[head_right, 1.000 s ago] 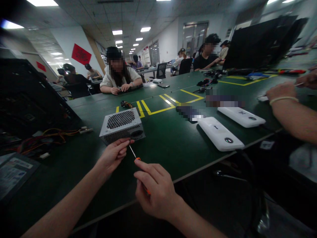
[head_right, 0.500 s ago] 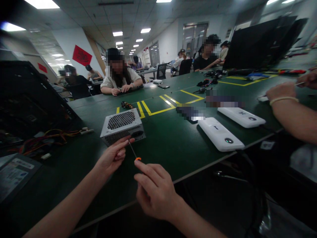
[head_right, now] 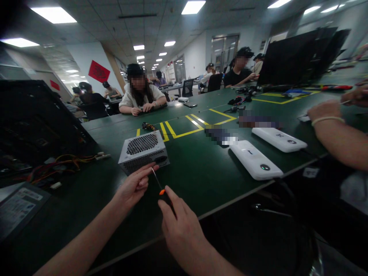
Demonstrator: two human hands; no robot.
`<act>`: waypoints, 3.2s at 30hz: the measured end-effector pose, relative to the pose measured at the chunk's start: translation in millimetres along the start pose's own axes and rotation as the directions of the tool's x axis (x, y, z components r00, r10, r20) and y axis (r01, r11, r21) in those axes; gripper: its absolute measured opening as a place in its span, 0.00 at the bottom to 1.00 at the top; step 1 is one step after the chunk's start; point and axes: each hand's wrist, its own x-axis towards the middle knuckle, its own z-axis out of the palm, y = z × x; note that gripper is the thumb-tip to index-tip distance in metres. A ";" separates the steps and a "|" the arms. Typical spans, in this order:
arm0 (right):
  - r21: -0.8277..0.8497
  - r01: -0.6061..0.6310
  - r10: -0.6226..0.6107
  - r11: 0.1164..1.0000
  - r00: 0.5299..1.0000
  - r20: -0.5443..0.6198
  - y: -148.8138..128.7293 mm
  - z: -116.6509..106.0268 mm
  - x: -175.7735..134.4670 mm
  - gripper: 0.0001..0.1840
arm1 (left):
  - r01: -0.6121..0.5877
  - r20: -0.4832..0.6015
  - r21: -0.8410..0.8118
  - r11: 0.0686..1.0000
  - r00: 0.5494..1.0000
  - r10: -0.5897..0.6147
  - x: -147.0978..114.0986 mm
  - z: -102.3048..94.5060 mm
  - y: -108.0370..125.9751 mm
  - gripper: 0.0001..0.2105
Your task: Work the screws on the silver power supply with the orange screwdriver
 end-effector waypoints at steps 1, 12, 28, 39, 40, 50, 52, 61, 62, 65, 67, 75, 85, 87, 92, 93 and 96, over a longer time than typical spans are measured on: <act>-0.015 -0.004 0.004 1.000 1.000 0.004 0.1 -0.2 0.3 0.17 | 0.006 0.001 0.004 1.000 1.000 -0.006 -0.3 0.4 0.0 0.09; 0.042 -0.059 0.059 0.997 0.998 0.019 2.9 -5.1 3.9 0.19 | -0.009 0.014 -0.004 1.000 1.000 0.009 1.0 1.1 -1.4 0.02; 0.056 -0.069 0.068 0.996 0.998 0.005 5.0 -9.6 3.4 0.20 | 0.051 0.105 0.051 0.997 0.993 -0.056 -2.3 -1.0 1.4 0.04; 0.062 -0.057 0.057 0.996 0.998 0.002 3.7 -15.0 3.1 0.19 | 0.067 0.141 0.055 0.996 0.987 -0.074 -4.1 -2.4 1.2 0.07; 0.062 -0.060 0.060 0.996 0.998 0.003 3.8 -15.0 3.1 0.20 | 0.068 0.144 0.058 0.996 0.987 -0.075 -3.8 -2.5 1.1 0.07; 0.161 -0.148 0.140 0.976 0.988 0.059 4.9 -16.4 5.9 0.19 | -0.005 0.132 0.167 0.986 0.991 -0.017 4.9 -3.4 -7.1 0.08; 0.182 -0.170 0.159 0.969 0.985 0.071 5.5 -16.9 7.9 0.19 | -0.016 0.128 0.164 0.986 0.992 -0.006 5.5 -2.6 -7.5 0.08; 0.132 -0.220 0.206 0.966 0.972 0.118 9.9 -11.9 18.1 0.19 | -0.047 0.109 0.211 0.976 0.994 0.024 9.5 -1.9 -8.9 0.09; 0.130 -0.222 0.207 0.966 0.971 0.120 10.0 -11.3 19.3 0.19 | -0.066 0.113 0.225 0.972 0.993 0.042 10.6 -2.5 -9.6 0.10; 0.126 -0.221 0.206 0.967 0.971 0.118 10.1 -9.6 22.5 0.19 | -0.122 0.129 0.249 0.961 0.987 0.092 12.9 -4.2 -11.2 0.11; 0.119 -0.227 0.214 0.967 0.970 0.113 9.9 -8.8 24.0 0.18 | -0.134 0.125 0.240 0.961 0.986 0.107 13.5 -5.1 -11.8 0.11; 0.094 -0.220 0.212 0.971 0.973 0.086 8.9 -3.9 28.1 0.18 | -0.147 0.135 0.191 0.970 0.983 0.123 13.8 -6.1 -13.7 0.12; 0.170 -0.268 0.241 0.948 0.957 0.163 2.6 -2.6 31.2 0.20 | -0.140 0.117 0.192 0.971 0.986 0.119 10.9 -3.9 -11.7 0.12; 0.193 -0.301 0.264 0.934 0.945 0.195 0.9 -2.6 31.9 0.21 | -0.145 0.122 0.199 0.969 0.985 0.122 11.3 -4.4 -12.5 0.12; 0.209 -0.313 0.280 0.926 0.944 0.173 1.5 -2.1 32.6 0.20 | -0.145 0.114 0.188 0.971 0.986 0.125 12.1 -4.9 -13.4 0.12; 0.209 -0.308 0.280 0.928 0.947 0.156 2.0 -1.7 32.4 0.19 | -0.140 0.108 0.185 0.973 0.987 0.122 11.9 -4.4 -13.2 0.12; 0.210 -0.288 0.270 0.934 0.957 0.111 2.5 0.3 31.8 0.19 | -0.130 0.092 0.181 0.975 0.989 0.115 10.4 -2.6 -12.3 0.11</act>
